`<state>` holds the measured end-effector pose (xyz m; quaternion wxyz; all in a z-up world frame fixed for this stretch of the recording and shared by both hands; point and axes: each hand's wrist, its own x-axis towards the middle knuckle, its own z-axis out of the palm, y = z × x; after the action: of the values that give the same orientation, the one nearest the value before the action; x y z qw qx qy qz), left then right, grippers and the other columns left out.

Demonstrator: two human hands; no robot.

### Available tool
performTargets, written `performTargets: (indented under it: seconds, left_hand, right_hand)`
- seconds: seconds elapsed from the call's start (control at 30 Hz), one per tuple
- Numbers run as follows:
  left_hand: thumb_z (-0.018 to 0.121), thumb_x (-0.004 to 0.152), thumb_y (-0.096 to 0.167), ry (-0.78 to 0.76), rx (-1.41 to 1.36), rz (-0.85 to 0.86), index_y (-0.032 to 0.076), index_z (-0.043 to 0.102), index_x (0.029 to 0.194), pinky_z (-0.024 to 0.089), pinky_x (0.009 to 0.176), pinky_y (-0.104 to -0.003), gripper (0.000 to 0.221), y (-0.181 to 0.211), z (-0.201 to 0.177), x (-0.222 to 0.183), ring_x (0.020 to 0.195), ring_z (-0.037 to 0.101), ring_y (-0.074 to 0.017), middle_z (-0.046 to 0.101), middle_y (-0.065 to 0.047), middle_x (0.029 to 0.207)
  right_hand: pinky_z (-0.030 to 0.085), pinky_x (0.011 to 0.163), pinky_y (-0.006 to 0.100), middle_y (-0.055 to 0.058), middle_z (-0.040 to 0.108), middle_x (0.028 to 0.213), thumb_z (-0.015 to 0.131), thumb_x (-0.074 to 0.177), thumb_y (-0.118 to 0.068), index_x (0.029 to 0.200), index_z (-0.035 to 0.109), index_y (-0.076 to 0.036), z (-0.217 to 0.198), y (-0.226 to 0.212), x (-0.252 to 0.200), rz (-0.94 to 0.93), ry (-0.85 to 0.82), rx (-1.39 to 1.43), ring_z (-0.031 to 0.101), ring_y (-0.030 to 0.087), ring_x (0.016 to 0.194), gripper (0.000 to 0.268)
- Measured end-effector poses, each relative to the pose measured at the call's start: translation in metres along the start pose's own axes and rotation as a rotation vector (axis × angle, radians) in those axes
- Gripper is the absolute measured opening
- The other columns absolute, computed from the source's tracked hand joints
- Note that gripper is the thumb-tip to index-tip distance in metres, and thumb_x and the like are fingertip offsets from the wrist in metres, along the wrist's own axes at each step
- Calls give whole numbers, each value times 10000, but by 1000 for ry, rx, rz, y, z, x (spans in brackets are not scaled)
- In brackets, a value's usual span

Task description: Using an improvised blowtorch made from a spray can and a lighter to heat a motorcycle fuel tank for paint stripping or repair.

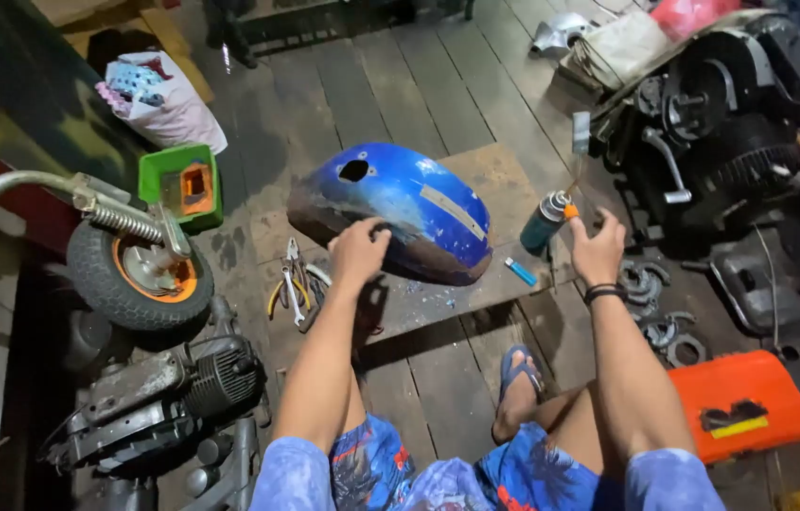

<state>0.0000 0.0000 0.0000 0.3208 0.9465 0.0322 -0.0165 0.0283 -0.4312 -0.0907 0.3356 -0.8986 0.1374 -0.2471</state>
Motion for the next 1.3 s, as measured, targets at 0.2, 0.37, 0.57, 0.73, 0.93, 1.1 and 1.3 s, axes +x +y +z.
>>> performTargets:
  seconds: [0.2, 0.37, 0.57, 0.73, 0.93, 1.1, 1.3]
  left_hand:
    - [560, 1023, 420, -35, 63, 71, 156, 663, 1359, 384, 1104, -527, 439, 3, 10, 4, 1155, 668, -300, 723, -111, 1201]
    - [565, 1030, 413, -23, 75, 83, 141, 667, 1345, 387, 1094, -533, 428, -3, 13, 7, 1123, 671, -302, 728, -112, 1157]
    - [556, 1028, 439, -73, 115, 103, 158, 657, 1354, 358, 1121, -536, 442, -4, 14, 8, 1147, 665, -303, 718, -103, 1188]
    - [563, 1031, 434, -91, 109, 143, 137, 651, 1360, 336, 1129, -551, 451, 0, 8, 5, 1159, 657, -312, 711, -119, 1191]
    - [567, 1006, 502, -46, 180, 243, 210, 672, 1316, 390, 1080, -522, 439, 2, 23, -1, 1085, 678, -281, 719, -58, 1109]
    - [597, 960, 558, -40, 69, 437, 179, 545, 1450, 494, 980, -545, 622, 47, 30, -34, 1124, 666, -366, 663, -128, 1225]
    - [815, 794, 517, -39, -131, 575, 92, 333, 1561, 536, 983, -546, 1000, 68, 51, -71, 1226, 582, -449, 477, -184, 1403]
  right_hand:
    - [479, 984, 515, 106, 649, 1201, 642, 1004, -569, 1425, 557, -215, -3, -14, 8, 265, -323, -130, 628, 355, 1187, 556]
    - [514, 918, 508, 72, 721, 1127, 638, 997, -632, 1390, 582, -268, 4, -17, 17, 332, -303, -141, 670, 342, 1112, 538]
    - [522, 919, 498, 120, 746, 1084, 684, 1022, -447, 1321, 634, -149, 22, -14, 19, 300, -204, -73, 681, 365, 1094, 425]
    - [527, 880, 501, 142, 750, 1030, 724, 1025, -345, 1260, 672, -85, 29, -16, 20, 233, -91, 24, 692, 372, 1047, 354]
    - [526, 823, 485, 189, 742, 976, 758, 1023, -287, 1220, 699, -16, -2, -55, 7, 81, -31, 115, 707, 398, 941, 340]
    - [530, 819, 475, 182, 736, 921, 819, 957, -278, 1155, 717, -58, -37, -114, -23, -20, -78, 229, 715, 377, 916, 313]
    - [533, 698, 358, 113, 709, 798, 831, 890, -282, 1122, 695, -21, -39, -168, -77, 102, -492, 567, 621, 171, 739, 375]
